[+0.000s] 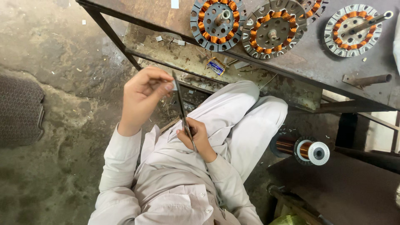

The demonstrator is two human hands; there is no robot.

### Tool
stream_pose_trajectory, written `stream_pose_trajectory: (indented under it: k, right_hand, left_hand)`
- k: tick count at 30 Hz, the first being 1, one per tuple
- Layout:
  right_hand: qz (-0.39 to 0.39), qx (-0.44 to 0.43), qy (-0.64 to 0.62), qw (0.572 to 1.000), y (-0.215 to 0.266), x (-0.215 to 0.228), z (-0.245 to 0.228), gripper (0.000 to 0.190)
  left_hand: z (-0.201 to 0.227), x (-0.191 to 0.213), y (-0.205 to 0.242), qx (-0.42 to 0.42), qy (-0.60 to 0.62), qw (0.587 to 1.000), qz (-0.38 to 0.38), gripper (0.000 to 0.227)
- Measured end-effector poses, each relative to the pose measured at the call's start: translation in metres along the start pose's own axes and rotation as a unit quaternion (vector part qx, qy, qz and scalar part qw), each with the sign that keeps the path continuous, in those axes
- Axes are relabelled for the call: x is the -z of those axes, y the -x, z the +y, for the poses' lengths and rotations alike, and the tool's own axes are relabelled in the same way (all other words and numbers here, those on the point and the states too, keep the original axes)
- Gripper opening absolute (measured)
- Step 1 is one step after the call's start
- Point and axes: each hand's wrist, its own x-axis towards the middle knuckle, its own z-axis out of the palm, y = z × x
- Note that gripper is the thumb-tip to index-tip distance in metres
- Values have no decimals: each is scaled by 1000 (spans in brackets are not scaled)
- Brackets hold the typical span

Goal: The person cuts small white insulating strips with scissors and places them into slots on circular motor stator components. The person repeats this process for several stators on a metal workbench.

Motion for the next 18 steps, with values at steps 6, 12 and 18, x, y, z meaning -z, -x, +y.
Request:
stream_pose_trajectory:
  k: [6, 12, 18]
  right_hand:
    - [13, 30, 329, 944, 57, 57, -62, 35]
    - [-93, -30, 475, 874, 114, 96, -96, 47]
    - [-84, -12, 418, 905, 90, 103, -126, 43]
  left_hand:
    - [7, 30, -4, 0, 45, 994, 103, 20]
    - [-28, 1, -4, 73, -19, 997, 26, 24]
    - [-72, -74, 7, 60, 60, 990, -109, 14]
